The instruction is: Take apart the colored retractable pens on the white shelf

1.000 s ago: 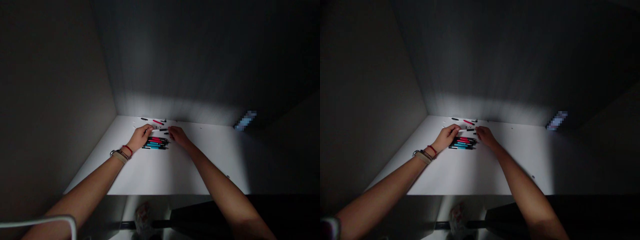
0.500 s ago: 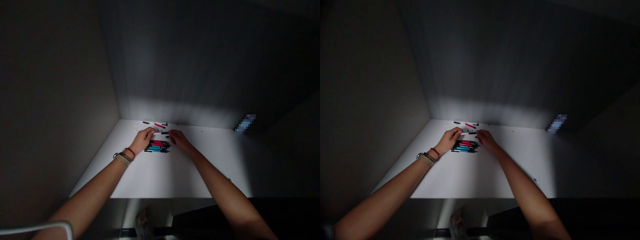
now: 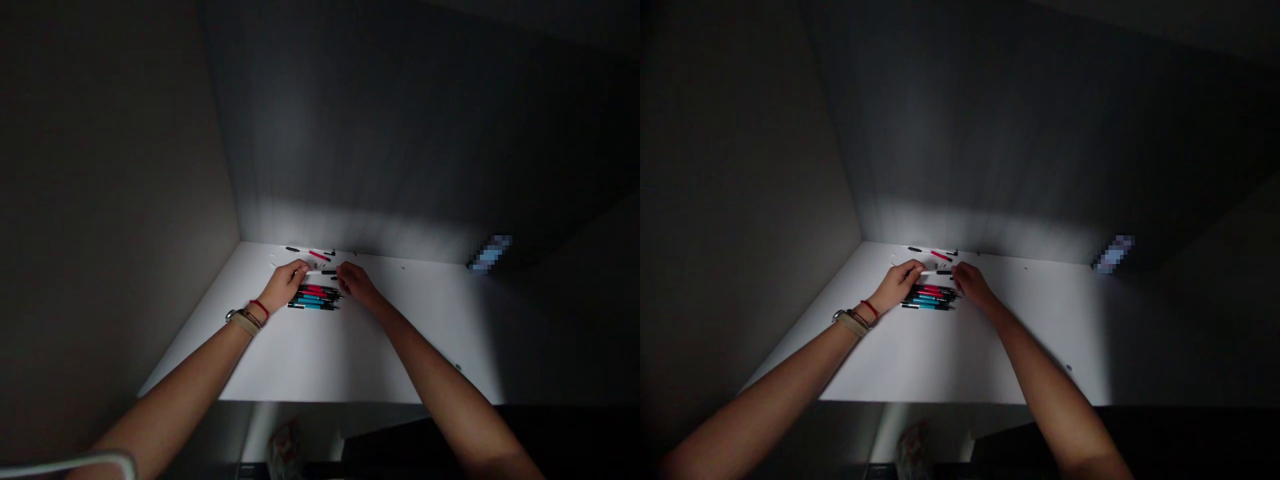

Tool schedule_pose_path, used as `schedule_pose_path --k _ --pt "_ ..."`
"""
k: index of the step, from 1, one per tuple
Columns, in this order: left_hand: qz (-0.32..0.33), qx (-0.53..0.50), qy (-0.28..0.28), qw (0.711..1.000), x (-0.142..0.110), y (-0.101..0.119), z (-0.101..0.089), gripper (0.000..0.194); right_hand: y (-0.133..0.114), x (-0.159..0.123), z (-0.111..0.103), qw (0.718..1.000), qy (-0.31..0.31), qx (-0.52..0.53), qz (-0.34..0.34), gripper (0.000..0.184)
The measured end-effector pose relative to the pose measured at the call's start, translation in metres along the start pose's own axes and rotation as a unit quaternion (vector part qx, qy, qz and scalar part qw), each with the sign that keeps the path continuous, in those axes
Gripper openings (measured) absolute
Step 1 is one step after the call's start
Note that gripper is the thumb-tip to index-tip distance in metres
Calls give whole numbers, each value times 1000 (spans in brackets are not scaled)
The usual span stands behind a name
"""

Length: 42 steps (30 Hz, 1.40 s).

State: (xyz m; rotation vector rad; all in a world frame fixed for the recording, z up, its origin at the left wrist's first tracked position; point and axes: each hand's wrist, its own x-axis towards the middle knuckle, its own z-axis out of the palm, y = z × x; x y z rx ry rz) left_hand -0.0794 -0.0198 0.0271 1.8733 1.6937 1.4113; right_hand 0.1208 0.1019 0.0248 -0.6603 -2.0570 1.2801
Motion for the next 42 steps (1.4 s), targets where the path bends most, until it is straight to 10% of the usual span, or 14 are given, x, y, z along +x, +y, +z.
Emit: schedule_pose_path --k 28,42 --pt "10 -29 10 999 3 -1 4 25 8 -2 6 999 39 -28 23 66" --pt "-31 10 20 999 2 -5 3 43 7 -1 5 999 25 0 -28 39"
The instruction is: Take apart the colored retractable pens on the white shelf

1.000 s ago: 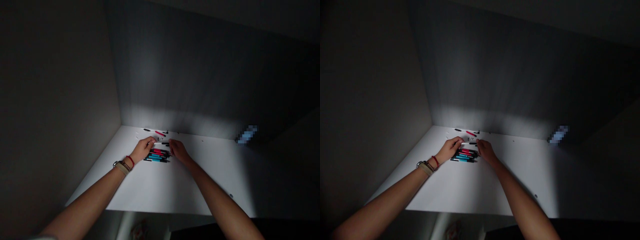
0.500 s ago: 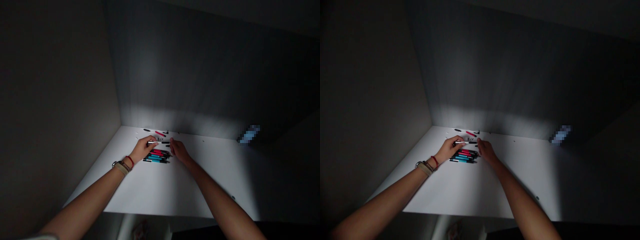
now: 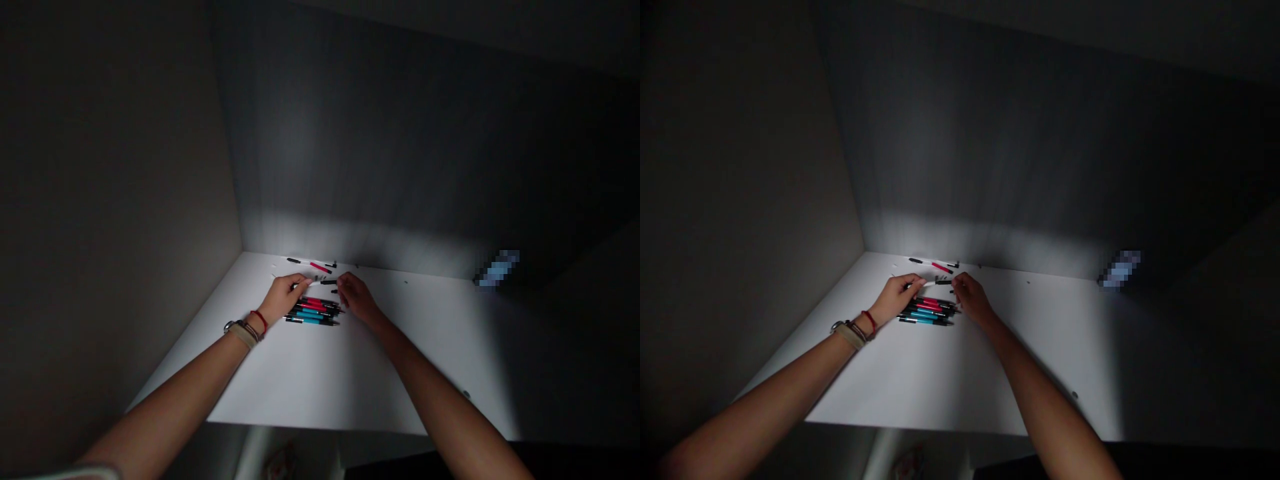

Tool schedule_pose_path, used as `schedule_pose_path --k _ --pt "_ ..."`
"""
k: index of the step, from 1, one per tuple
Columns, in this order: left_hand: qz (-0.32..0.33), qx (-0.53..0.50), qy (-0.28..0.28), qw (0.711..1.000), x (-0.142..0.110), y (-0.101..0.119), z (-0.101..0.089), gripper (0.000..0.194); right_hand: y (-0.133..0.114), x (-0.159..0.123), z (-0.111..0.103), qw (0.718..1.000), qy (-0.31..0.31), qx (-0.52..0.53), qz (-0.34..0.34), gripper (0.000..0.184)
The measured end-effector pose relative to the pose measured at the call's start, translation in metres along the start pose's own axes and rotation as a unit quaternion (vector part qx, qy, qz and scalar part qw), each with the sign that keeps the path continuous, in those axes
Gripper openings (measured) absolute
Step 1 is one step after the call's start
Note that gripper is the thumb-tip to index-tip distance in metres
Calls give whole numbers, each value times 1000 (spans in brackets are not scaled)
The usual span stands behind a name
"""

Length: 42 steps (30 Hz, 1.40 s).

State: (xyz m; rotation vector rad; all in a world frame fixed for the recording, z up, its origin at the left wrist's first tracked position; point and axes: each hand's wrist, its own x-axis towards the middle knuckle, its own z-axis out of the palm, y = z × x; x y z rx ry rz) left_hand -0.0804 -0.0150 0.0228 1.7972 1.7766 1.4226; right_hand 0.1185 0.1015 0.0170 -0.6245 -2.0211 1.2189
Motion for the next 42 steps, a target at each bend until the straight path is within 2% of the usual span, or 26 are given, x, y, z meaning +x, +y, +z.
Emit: schedule_pose_path --k 4,9,15,22,25,29,32,35,38,40,42 --pt "-1 6 18 1000 1 0 -1 41 3 2 -2 1000 10 7 -12 34" --pt "9 -7 40 999 3 -2 -1 36 3 5 -4 999 40 25 4 35" --pt "16 -8 41 999 4 -8 -1 31 4 5 -5 999 28 30 9 34" --pt "-15 -13 94 995 8 -19 -4 35 -1 10 -10 987 136 79 40 36" --pt "-11 5 85 996 9 -22 -3 40 -4 10 -12 984 147 86 53 35" --pt "24 15 78 997 9 -26 -2 30 -3 9 -13 982 156 84 60 34" --pt "-5 -8 102 995 11 -30 -1 27 3 10 -15 982 170 48 65 31" --pt "-34 -36 115 992 13 -32 -1 28 11 10 -17 986 148 -60 51 23" --pt "-33 -58 99 993 13 -29 0 29 15 8 -14 984 91 -149 19 18" --pt "-23 -60 80 995 12 -24 1 29 15 6 -12 985 67 -157 4 26" --pt "-2 -50 60 997 10 -19 3 27 14 6 -10 987 67 -143 -7 42"
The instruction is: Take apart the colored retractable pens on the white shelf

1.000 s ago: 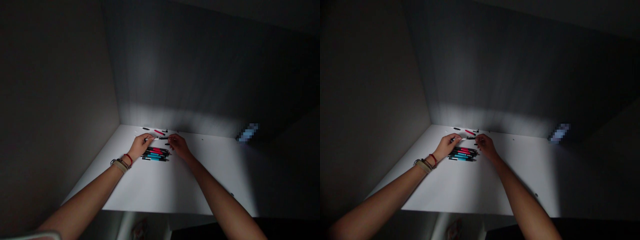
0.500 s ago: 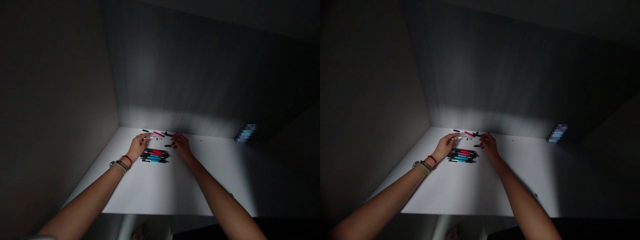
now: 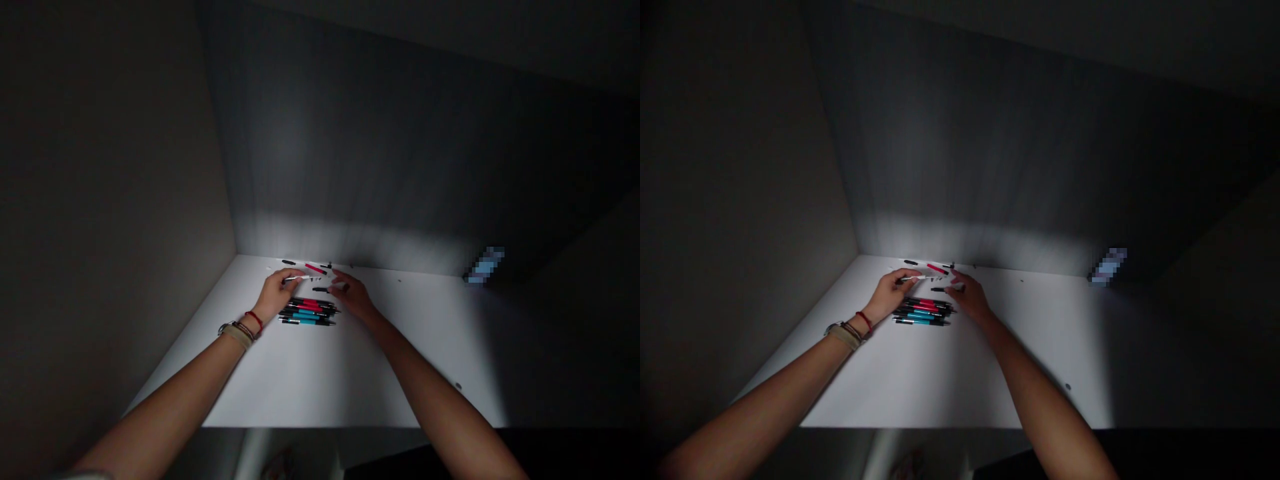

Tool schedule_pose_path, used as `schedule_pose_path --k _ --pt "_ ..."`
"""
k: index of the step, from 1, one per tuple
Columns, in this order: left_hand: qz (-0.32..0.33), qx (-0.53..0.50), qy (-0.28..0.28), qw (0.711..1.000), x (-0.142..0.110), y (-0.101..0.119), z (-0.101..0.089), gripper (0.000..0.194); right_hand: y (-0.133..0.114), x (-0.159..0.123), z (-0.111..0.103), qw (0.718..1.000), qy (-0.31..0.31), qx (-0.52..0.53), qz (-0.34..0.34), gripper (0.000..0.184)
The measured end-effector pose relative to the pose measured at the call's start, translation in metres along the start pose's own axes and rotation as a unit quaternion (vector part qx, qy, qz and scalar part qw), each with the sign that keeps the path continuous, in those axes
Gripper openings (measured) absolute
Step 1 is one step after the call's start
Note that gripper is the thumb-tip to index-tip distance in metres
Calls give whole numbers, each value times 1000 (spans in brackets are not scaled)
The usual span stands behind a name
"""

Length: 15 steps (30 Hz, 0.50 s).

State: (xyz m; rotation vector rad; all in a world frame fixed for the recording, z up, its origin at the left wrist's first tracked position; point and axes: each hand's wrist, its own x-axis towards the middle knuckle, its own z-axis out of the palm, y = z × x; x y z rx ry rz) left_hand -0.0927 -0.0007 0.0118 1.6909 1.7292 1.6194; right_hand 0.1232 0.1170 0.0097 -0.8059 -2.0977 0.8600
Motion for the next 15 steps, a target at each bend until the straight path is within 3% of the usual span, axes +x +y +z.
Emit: schedule_pose_path --k 2,6,10,15 --pt "31 13 -18 999 -1 4 1 25 -3 0 0 1000 -1 15 -13 47" --pt "71 42 -32 996 -2 9 1 22 -10 0 -1 997 -46 32 -56 26" --pt "80 86 -48 992 -3 15 0 21 -13 -2 0 995 -61 44 -71 24" --pt "143 140 -85 976 -7 35 -4 28 -23 -5 3 995 -57 35 -71 19"
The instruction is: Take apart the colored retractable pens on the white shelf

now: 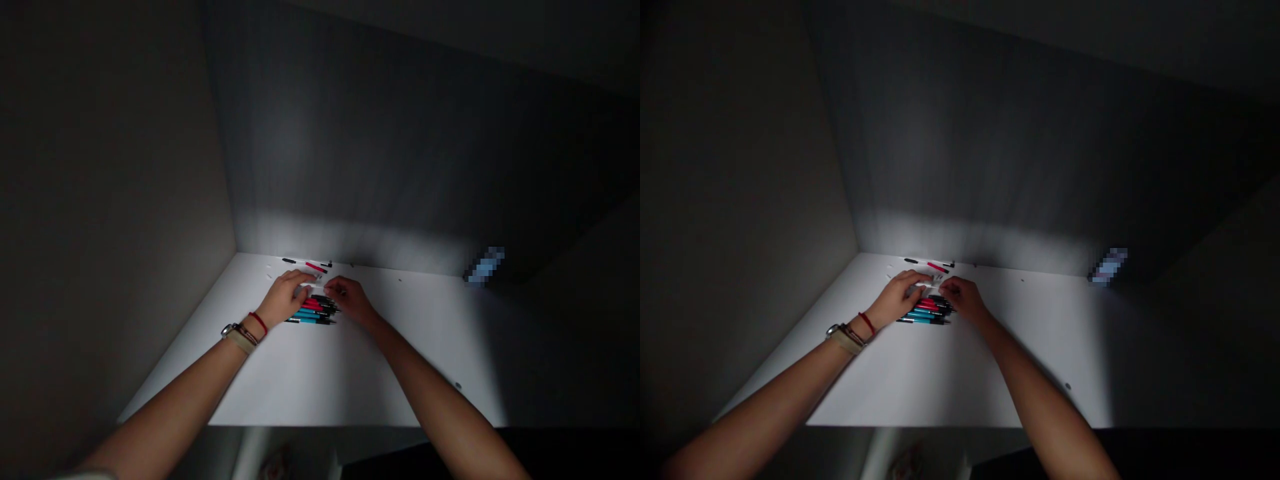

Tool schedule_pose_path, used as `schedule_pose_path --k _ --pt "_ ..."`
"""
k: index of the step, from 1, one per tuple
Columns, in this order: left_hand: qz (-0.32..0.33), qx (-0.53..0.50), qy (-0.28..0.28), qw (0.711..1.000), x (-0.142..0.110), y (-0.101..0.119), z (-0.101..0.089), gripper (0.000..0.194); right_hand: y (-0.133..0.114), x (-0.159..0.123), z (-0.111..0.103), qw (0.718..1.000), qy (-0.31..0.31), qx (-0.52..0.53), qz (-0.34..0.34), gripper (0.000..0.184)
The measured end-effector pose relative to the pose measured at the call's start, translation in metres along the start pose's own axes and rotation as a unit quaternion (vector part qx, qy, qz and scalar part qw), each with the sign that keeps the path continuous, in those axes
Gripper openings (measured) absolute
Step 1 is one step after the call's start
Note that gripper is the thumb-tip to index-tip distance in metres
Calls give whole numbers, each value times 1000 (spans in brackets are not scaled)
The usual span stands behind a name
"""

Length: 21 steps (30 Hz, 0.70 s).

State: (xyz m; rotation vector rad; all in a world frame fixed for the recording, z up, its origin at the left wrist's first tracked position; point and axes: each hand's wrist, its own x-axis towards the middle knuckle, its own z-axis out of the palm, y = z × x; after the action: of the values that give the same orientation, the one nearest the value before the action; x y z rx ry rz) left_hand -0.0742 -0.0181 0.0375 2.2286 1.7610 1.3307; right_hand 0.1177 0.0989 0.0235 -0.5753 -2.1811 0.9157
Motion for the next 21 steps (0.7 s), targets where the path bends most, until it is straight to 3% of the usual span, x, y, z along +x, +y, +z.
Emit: schedule_pose_path --k 6,13,19,21 --pt "26 34 -46 998 1 10 -9 27 -10 -1 1 999 16 -14 -26 17" --pt "4 98 -69 993 -1 13 -8 22 -14 -3 3 999 9 -25 -35 15" --pt "-48 96 -19 994 -2 1 -9 19 2 4 -7 998 61 9 13 18" --pt "-67 84 8 994 -2 -4 -10 19 8 5 -9 999 40 16 15 17"
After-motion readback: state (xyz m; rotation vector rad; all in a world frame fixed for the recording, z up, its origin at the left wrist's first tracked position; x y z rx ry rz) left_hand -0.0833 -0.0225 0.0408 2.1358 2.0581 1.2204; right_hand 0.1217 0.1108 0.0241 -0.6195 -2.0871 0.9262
